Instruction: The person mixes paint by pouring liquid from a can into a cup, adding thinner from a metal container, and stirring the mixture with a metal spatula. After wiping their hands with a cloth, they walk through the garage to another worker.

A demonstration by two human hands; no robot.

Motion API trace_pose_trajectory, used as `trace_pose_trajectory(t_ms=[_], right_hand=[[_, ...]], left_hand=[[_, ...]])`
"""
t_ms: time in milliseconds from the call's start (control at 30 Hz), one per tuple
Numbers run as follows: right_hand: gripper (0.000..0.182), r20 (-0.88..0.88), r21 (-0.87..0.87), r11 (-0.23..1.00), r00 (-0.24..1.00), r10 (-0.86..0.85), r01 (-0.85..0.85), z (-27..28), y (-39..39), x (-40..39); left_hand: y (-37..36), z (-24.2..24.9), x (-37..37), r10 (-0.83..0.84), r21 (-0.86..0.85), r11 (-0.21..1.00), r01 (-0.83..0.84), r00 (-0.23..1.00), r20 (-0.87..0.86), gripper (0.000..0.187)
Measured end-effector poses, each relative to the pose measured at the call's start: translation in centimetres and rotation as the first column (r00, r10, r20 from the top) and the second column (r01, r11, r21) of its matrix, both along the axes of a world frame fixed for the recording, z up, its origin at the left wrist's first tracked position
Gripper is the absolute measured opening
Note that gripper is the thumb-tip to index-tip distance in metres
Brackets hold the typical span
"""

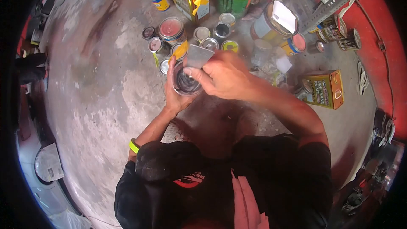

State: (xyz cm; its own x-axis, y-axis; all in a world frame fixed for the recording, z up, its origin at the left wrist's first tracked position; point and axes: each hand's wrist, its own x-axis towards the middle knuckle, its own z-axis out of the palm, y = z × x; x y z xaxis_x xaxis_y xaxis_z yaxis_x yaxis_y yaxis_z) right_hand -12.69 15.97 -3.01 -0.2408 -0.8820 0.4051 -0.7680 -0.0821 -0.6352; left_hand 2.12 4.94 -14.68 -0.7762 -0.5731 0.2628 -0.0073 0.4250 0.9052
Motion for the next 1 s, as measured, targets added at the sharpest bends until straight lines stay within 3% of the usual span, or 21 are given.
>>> trace_pose_trajectory(t_ms=[67, 133, 200, 267, 400, 500, 533, 600, 633, 767, 833, 933, 1000], right_hand=[[0.023, 0.051, -0.011, 1.0, 0.998, 0.028, -0.028, -0.4, 0.2, 0.0], [0.023, -0.039, 0.123, 0.992, 0.999, 0.002, 0.003, -0.6, 0.5, -0.7], [0.022, -0.059, 0.146, 0.989, 0.998, -0.018, 0.026, -0.7, 0.4, -0.9], [0.023, 0.056, 0.016, 0.998, 0.997, -0.053, 0.052, -0.3, 0.0, -0.5], [0.023, 0.167, 0.037, 0.999, 0.986, -0.01, 0.003, -1.2, 0.3, -0.2], [0.027, 0.336, 0.171, 0.97, 0.915, -0.223, 0.174, -1.4, 0.7, -1.3], [0.027, 0.336, 0.171, 0.971, 0.916, -0.219, 0.169, -0.9, 0.8, -1.7], [0.028, 0.478, 0.184, 0.942, 0.812, -0.336, 0.282, 0.5, 1.0, -2.5], [0.028, 0.532, 0.077, 0.946, 0.789, -0.307, 0.316, 0.3, 1.0, -2.8], [0.024, 0.454, 0.131, 0.933, 0.816, -0.357, 0.335, 4.7, 2.2, -3.3], [0.022, 0.581, -0.097, 0.949, 0.791, -0.191, 0.299, 5.9, 2.7, -2.8], [0.02, 0.543, -0.192, 0.942, 0.829, -0.132, 0.275, 7.0, 3.2, -2.2], [0.02, 0.524, -0.159, 0.947, 0.837, -0.158, 0.279, 7.4, 3.4, -1.8]], left_hand=[[-0.1, -0.5, 0.0, -0.017, 0.099, 0.995, 0.023, 0.998, -0.065, 0.114], [-0.3, -1.0, 0.0, -0.013, 0.096, 0.995, 0.02, 0.998, -0.067, 0.114], [-0.4, -1.5, 0.0, -0.009, 0.094, 0.996, 0.015, 0.998, -0.068, 0.113], [-0.4, -1.6, -0.1, 0.01, 0.008, 1.0, -0.01, 0.998, -0.066, 0.114], [-0.3, -0.9, -0.2, 0.007, 0.104, 0.995, 0.0, 0.998, -0.068, 0.114], [-0.4, -0.6, 0.2, 0.018, 0.092, 0.996, -0.014, 0.999, -0.036, 0.114], [-0.5, -0.5, 0.2, 0.022, 0.061, 0.998, -0.02, 1.0, -0.02, 0.114], [-0.7, -0.5, 0.1, 0.032, 0.031, 0.999, -0.032, 0.999, -0.007, 0.114], [-0.8, -0.4, 0.1, 0.028, 0.015, 0.999, -0.028, 1.0, -0.001, 0.114], [-0.9, -0.6, 0.0, 0.029, 0.039, 0.999, -0.029, 0.999, -0.017, 0.114], [-0.9, -0.5, -0.1, 0.038, 0.055, 0.998, -0.036, 0.999, -0.029, 0.114], [-0.9, -0.7, -0.2, 0.038, 0.072, 0.997, -0.034, 0.998, -0.055, 0.115], [-1.0, -1.0, -0.2, 0.031, 0.074, 0.997, -0.026, 0.997, -0.069, 0.115]])
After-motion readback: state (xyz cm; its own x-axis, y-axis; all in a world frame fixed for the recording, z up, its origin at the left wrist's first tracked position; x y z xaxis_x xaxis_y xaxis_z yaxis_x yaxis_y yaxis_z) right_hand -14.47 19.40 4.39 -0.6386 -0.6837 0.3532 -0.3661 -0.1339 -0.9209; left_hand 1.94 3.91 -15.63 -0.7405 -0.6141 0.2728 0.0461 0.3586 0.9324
